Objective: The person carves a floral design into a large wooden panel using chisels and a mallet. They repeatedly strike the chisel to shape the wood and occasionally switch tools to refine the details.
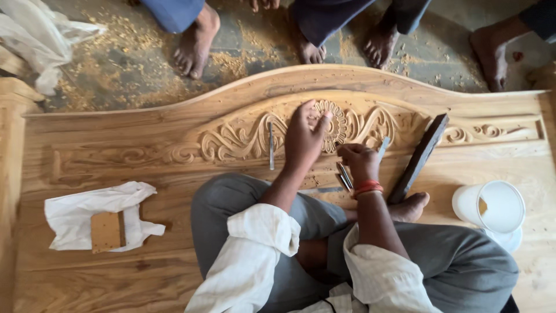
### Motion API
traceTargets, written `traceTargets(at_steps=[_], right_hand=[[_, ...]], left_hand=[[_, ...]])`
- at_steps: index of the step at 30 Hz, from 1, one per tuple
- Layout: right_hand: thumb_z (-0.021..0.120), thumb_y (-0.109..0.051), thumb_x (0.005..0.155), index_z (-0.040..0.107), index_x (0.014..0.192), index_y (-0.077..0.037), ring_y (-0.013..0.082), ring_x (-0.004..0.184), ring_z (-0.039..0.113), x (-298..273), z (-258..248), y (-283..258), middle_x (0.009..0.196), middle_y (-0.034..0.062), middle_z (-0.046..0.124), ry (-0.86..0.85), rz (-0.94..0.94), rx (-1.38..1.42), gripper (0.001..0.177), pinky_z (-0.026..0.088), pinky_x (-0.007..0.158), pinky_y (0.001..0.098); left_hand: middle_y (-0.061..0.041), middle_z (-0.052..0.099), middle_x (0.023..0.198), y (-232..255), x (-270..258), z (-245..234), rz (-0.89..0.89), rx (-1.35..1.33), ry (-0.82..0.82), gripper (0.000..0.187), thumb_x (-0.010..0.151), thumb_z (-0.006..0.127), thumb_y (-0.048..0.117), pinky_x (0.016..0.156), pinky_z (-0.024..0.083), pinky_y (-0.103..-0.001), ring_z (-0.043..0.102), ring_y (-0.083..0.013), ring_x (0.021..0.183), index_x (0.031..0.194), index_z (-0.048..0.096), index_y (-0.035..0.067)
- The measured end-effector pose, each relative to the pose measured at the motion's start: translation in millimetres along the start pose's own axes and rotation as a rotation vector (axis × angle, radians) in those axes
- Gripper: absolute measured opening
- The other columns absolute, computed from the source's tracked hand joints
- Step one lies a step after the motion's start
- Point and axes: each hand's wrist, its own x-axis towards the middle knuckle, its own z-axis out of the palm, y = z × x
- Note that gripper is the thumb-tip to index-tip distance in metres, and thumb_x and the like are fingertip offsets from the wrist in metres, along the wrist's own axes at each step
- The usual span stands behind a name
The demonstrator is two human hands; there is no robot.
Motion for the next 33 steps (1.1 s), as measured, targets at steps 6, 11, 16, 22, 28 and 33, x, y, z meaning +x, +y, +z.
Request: traceTargets(at_steps=[6, 11, 16, 22, 28, 33], right_hand=[[0.08, -0.012, 0.084, 0.077, 0.081, 0.003, 0.0069, 0.048, 0.054, 8, 29, 18, 0.059, 0.002, 0.065, 0.084, 0.075, -0.195, 0.015, 0.042, 0.045, 0.0233], [0.08, -0.011, 0.083, 0.077, 0.081, 0.002, 0.0069, 0.049, 0.06, 17, 36, 15, 0.062, 0.0036, 0.07, 0.12, 0.05, -0.248, 0.014, 0.047, 0.045, 0.0229], [0.081, -0.012, 0.083, 0.077, 0.08, 0.002, 0.0085, 0.05, 0.059, 12, 42, 14, 0.062, 0.0054, 0.069, 0.13, 0.017, -0.278, 0.015, 0.046, 0.046, 0.0243], [0.078, -0.018, 0.083, 0.076, 0.077, 0.001, 0.0091, 0.049, 0.062, 11, 53, 12, 0.058, 0.005, 0.068, 0.219, -0.055, -0.479, 0.021, 0.05, 0.048, 0.0265], [0.077, -0.02, 0.084, 0.079, 0.081, -0.002, 0.0113, 0.051, 0.067, 14, 61, 15, 0.061, 0.0071, 0.072, 0.255, -0.102, -0.626, 0.018, 0.054, 0.053, 0.0279], [0.078, -0.023, 0.079, 0.08, 0.08, -0.005, 0.0119, 0.054, 0.071, 14, 58, 29, 0.064, 0.0064, 0.075, 0.262, -0.067, -0.574, 0.019, 0.058, 0.055, 0.029]], left_hand=[[-0.008, 0.073, 0.103, -15, 7, -19, -0.201, -0.507, 0.07, 0.038, 0.099, 0.066, 0.015, 0.064, 0.055, -0.022, 0.067, -0.0082, 0.08, 0.133, 0.061, -0.001], [-0.004, 0.066, 0.093, -19, 14, -19, -0.316, -0.987, 0.108, 0.038, 0.099, 0.067, 0.008, 0.062, 0.046, -0.022, 0.056, -0.0073, 0.072, 0.135, 0.059, -0.004], [-0.001, 0.065, 0.093, -12, 14, -18, -0.361, -0.947, 0.052, 0.04, 0.098, 0.064, 0.008, 0.071, 0.051, -0.021, 0.06, -0.007, 0.081, 0.136, 0.058, -0.004], [-0.004, 0.066, 0.097, -7, 13, -17, -0.353, -1.008, 0.046, 0.039, 0.099, 0.062, 0.006, 0.074, 0.05, -0.022, 0.059, -0.008, 0.083, 0.137, 0.057, -0.005], [-0.006, 0.068, 0.1, -4, 16, -19, -0.353, -1.013, 0.035, 0.038, 0.1, 0.062, 0.006, 0.077, 0.052, -0.023, 0.061, -0.0085, 0.085, 0.135, 0.058, -0.006], [-0.006, 0.068, 0.102, -5, 8, -22, -0.387, -1.022, 0.024, 0.038, 0.1, 0.062, 0.006, 0.077, 0.052, -0.022, 0.061, -0.0085, 0.085, 0.135, 0.058, -0.005]])
